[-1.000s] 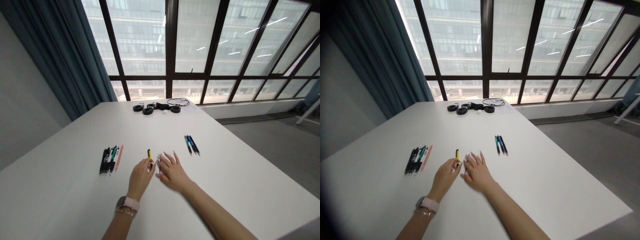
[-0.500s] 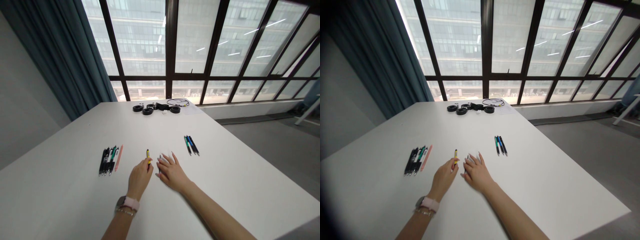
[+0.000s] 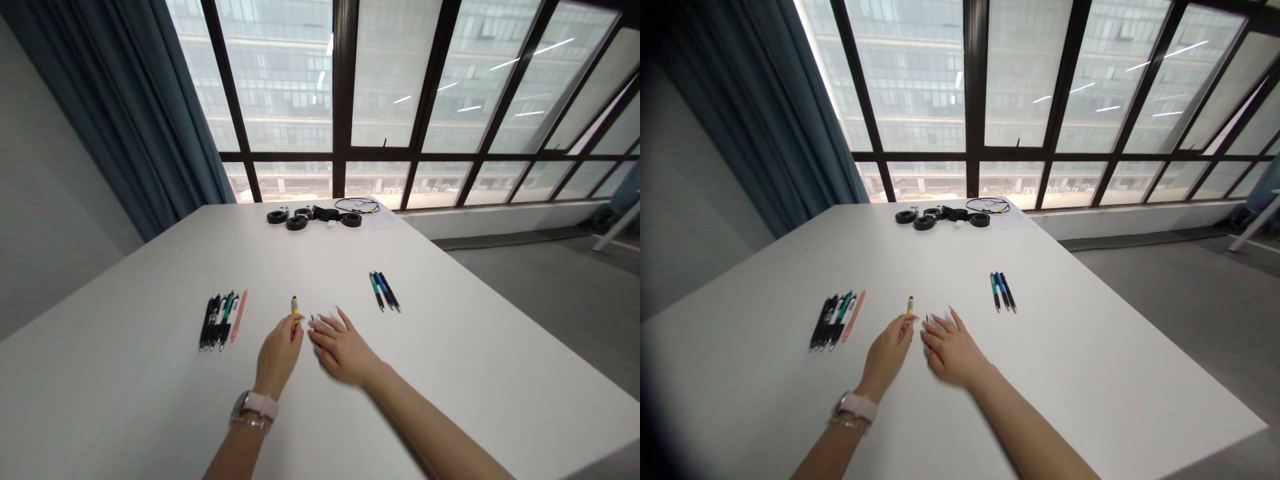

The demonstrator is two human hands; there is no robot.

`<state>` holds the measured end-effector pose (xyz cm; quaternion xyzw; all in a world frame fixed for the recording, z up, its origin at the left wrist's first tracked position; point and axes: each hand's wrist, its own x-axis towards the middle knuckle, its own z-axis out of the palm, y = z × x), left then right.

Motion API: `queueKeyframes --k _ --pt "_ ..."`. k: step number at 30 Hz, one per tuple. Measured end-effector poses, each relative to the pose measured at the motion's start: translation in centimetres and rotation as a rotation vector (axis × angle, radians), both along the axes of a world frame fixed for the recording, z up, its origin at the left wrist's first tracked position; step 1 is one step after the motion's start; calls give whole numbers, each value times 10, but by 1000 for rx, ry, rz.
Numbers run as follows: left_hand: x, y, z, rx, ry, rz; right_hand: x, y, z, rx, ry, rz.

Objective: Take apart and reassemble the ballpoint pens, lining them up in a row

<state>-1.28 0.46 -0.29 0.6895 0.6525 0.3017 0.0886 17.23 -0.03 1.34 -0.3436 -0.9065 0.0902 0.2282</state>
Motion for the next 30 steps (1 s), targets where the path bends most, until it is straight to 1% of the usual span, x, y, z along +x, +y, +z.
queueKeyframes --k 3,8,10,12,15,19,24,30 --pt "1 0 1 -11 -9 3 -1 -1 4 38 12 -19" --pt "2 0 4 -16 -58 23 -13 -4 -1 83 -28 -149" --pt "2 0 5 -24 -74 36 -20 -7 -5 51 -46 -181" --pt "2 -1 6 -23 -81 42 -27 -10 -8 -21 -27 -267" --pt "2 -1 5 -6 -75 43 -33 -12 -8 -93 -76 -333" --pt "1 0 3 10 -71 28 -36 -12 -3 -112 -153 -358" --pt "0 0 1 20 -79 31 -41 -8 4 -93 -240 -337" --pt "-1 1 0 18 -96 45 -43 -6 2 -38 -306 -310"
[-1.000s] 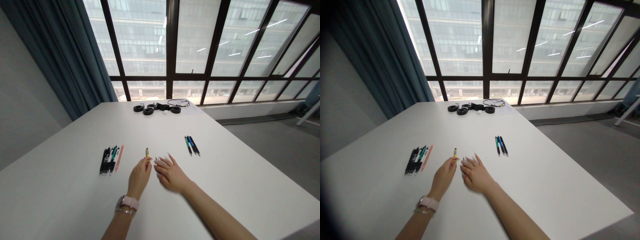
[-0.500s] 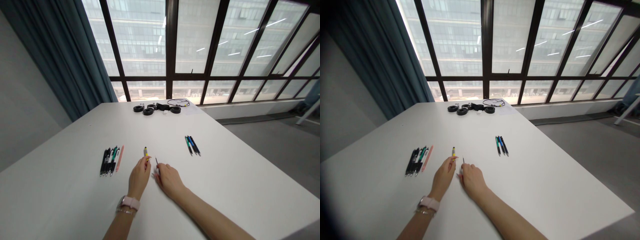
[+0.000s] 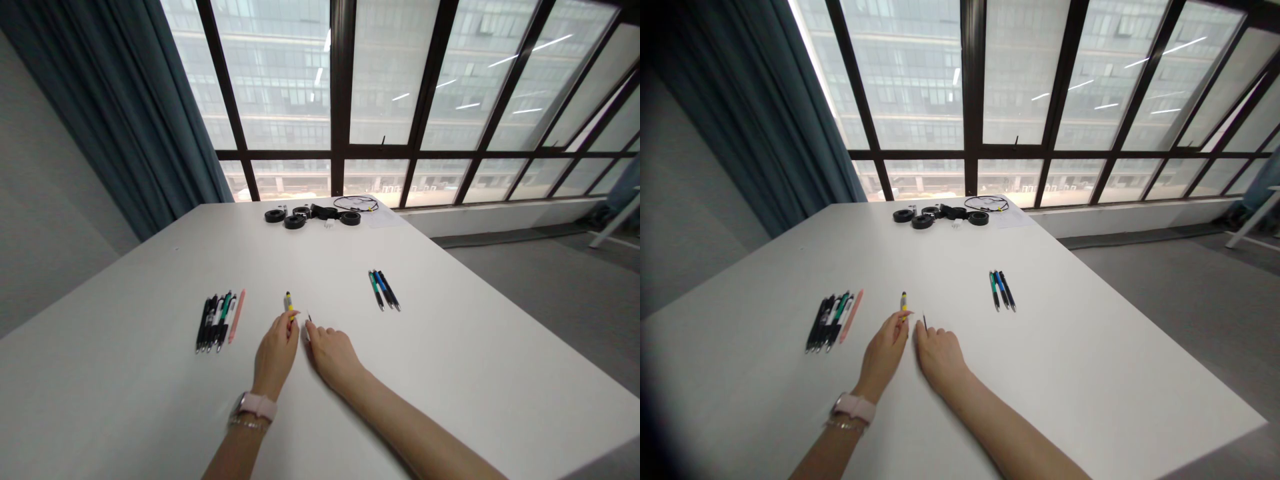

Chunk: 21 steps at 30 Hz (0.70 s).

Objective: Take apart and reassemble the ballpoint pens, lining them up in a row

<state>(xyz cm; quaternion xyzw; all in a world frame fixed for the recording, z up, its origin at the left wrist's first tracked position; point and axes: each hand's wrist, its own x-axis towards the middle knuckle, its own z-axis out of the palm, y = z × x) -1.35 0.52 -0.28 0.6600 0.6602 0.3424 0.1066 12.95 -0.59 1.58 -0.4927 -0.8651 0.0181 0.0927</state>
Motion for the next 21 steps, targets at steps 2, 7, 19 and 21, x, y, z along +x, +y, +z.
queueKeyframes --k 2,7,19,21 --pt "0 0 0 1 -15 3 0 0 -1 6 -10 16" --pt "0 2 -2 11 -116 5 2 2 -1 14 -28 39" --pt "-7 8 -7 44 -525 32 18 -2 -2 -11 225 244" --pt "-9 10 -9 61 -598 26 19 -4 -2 -27 262 269"
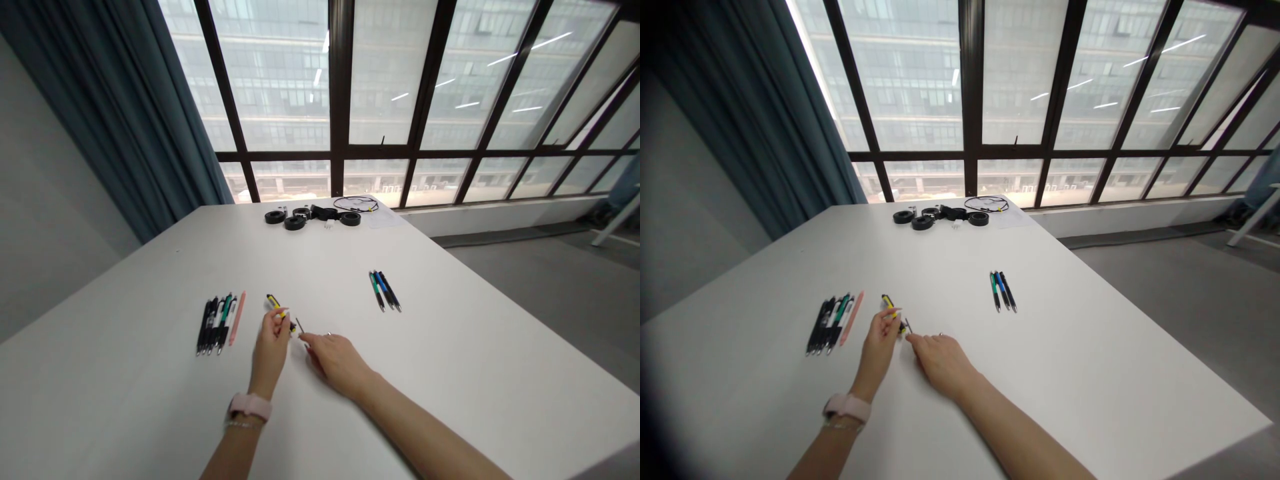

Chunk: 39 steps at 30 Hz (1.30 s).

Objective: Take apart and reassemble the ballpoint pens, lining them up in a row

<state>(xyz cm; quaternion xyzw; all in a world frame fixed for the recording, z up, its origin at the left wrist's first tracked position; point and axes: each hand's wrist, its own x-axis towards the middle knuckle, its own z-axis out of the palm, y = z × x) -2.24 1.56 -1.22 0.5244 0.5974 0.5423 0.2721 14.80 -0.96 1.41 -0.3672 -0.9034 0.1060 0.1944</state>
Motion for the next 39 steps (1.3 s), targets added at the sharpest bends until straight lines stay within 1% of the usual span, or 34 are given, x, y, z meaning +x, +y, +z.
queueKeyframes --k 3,7,11,17,23,27,31,33,36,39 --pt "-3 3 -3 19 -98 1 0 -3 2 -26 19 44" --pt "-4 5 -2 43 -179 51 0 -6 4 -48 9 86" --pt "-5 4 1 56 -205 98 0 -7 2 -55 23 95" --pt "-6 4 -1 47 -230 115 0 -7 -1 -61 45 76" --pt "-7 4 -1 35 -264 130 0 -6 -3 -60 46 89" --pt "-6 5 -3 47 -208 82 -1 -5 -2 -101 65 56" --pt "-4 1 -1 63 -123 39 -1 -6 -2 -189 129 -57" --pt "-1 -2 2 64 -78 14 0 -6 -3 -215 204 -115" --pt "7 -9 7 46 -6 -34 1 -4 -7 -212 346 -174" --pt "16 -17 9 13 64 -137 3 -2 -12 -204 475 -205"
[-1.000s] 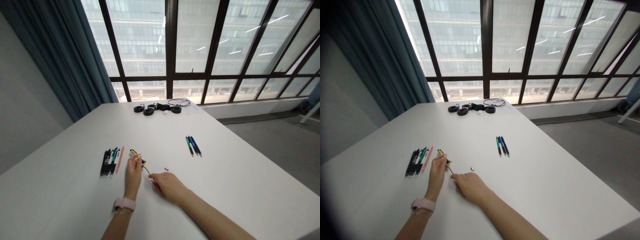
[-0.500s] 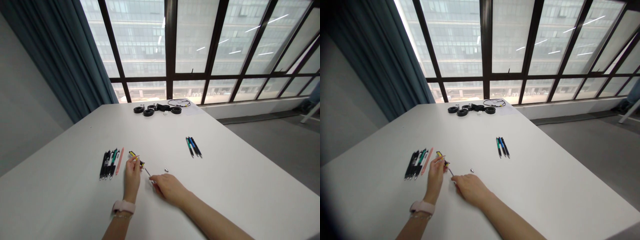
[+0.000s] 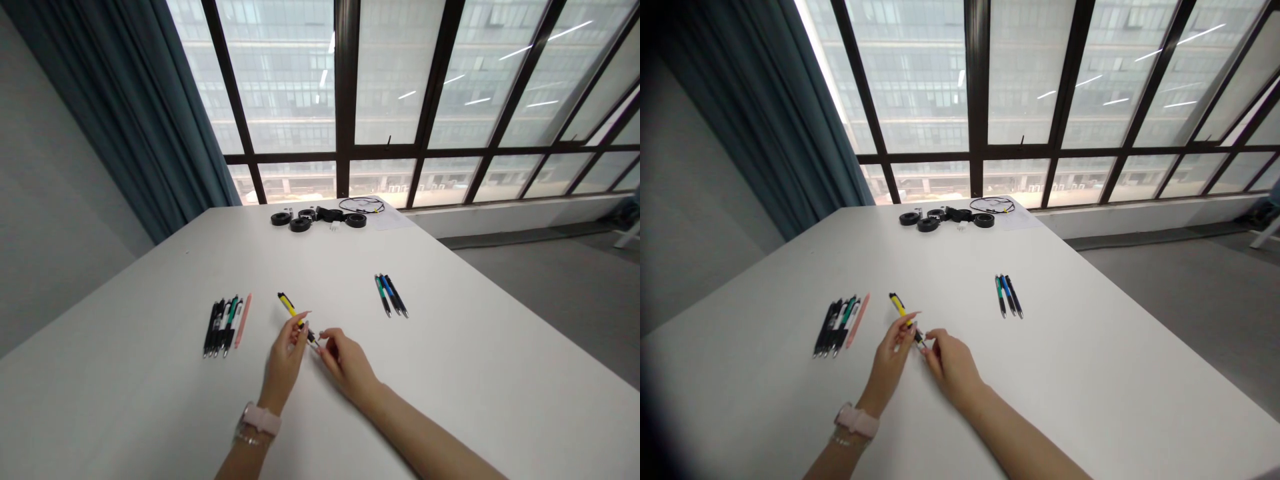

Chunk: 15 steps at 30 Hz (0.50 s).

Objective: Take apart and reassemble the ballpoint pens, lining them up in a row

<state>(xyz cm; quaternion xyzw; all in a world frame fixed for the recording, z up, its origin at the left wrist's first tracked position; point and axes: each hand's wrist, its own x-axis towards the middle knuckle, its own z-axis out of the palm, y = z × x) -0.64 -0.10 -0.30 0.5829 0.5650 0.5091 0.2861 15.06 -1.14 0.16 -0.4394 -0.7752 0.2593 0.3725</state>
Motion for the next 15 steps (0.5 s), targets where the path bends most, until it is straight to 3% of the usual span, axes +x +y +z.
queueKeyframes --k 3,15 --pt "7 -5 -1 -16 -18 -66 2 2 -4 15 112 -17" --pt "17 -10 0 -96 -140 -88 1 5 -5 -82 288 -30"
